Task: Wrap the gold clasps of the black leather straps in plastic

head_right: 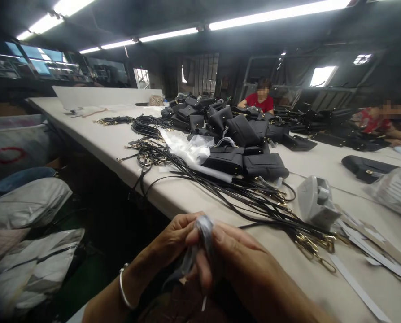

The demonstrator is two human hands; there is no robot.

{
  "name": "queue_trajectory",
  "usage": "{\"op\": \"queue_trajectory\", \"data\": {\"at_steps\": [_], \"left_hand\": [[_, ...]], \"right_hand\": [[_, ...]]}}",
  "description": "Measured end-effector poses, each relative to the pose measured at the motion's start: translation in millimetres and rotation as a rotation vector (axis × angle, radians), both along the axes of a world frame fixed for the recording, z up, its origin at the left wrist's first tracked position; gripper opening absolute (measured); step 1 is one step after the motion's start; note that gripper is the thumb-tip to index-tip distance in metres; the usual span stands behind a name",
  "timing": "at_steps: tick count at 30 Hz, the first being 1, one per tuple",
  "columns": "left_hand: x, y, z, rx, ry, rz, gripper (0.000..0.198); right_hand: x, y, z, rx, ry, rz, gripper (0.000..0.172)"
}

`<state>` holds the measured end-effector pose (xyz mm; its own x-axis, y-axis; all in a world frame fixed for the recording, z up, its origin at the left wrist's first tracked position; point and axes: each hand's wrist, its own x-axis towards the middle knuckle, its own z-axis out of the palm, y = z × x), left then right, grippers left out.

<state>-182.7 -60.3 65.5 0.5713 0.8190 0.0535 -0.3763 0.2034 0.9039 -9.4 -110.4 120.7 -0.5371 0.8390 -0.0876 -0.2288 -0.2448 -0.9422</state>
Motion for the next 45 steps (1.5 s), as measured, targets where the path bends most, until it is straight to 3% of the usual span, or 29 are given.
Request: {"op": "queue_trajectory", "data": {"at_steps": [2, 4, 8, 11, 13, 15, 16, 19, 23, 26, 29, 32, 36, 39, 42, 45], "left_hand": [[16, -1, 1.0, -0.104, -0.098, 0.069, 0.036], [27, -3, -1.0, -0.106, -0.141, 0.191, 0.034], [26, -12, -8.2, 0.22, -0.088, 0.456, 0.038], [9, -19, -4.9, 0.316, 0.013, 0.35, 0.037], [-7, -20, 1.0, 0.189, 0.009, 0.197, 0.037], [-26, -18, 6.1, 0.037, -0.009, 0.042, 0.041], [-35, -16, 7.9, -0.016, 0.016, -0.027, 0.04], [-62, -13, 10.5, -0.044, 0.198, -0.13, 0.03], [-83, -5, 13.2, 0.081, 0.385, -0.049, 0.025], [-86, 9, 13.1, 0.153, 0.417, -0.055, 0.021], [-80, 21, 10.1, 0.19, 0.351, -0.1, 0.022], [-69, 26, 5.8, 0.201, 0.23, -0.138, 0.033], [-56, 26, -2.3, 0.057, 0.133, -0.18, 0.056], [-47, 26, -11.3, 0.06, 0.023, 0.037, 0.052], [-40, 22, -19.3, 0.117, -0.065, 0.21, 0.045], [-29, 14, -19.7, 0.227, -0.084, 0.304, 0.039]], "right_hand": [[-10, 9, 12.6, 0.092, 0.062, -0.059, 0.032], [-20, 16, 25.4, 0.205, 0.034, -0.109, 0.03], [-32, 27, 36.3, 0.639, -0.213, -0.274, 0.029], [-33, 39, 30.9, 1.151, -0.48, -0.328, 0.025], [-30, 51, 24.3, 1.473, -0.676, -0.241, 0.02], [-25, 63, 16.3, 1.614, -0.881, -0.092, 0.01], [-21, 67, 11.9, 1.615, -0.969, -0.029, 0.005], [-11, 74, -1.4, 1.511, -1.164, 0.082, 0.018], [-6, 59, -8.0, 1.258, -1.222, 0.27, 0.027], [-11, 38, 0.3, 0.839, -1.077, 0.354, 0.038], [-19, 25, 10.4, 0.426, -0.858, 0.317, 0.051], [-26, 23, 15.7, 0.204, -0.678, 0.269, 0.057], [-35, 27, 19.4, 0.054, -0.403, 0.048, 0.056], [-40, 34, 28.9, -0.019, -0.06, -0.046, 0.048], [-44, 41, 44.8, 0.046, 0.112, -0.104, 0.043], [-48, 45, 54.9, 0.216, 0.132, -0.265, 0.039]]}}
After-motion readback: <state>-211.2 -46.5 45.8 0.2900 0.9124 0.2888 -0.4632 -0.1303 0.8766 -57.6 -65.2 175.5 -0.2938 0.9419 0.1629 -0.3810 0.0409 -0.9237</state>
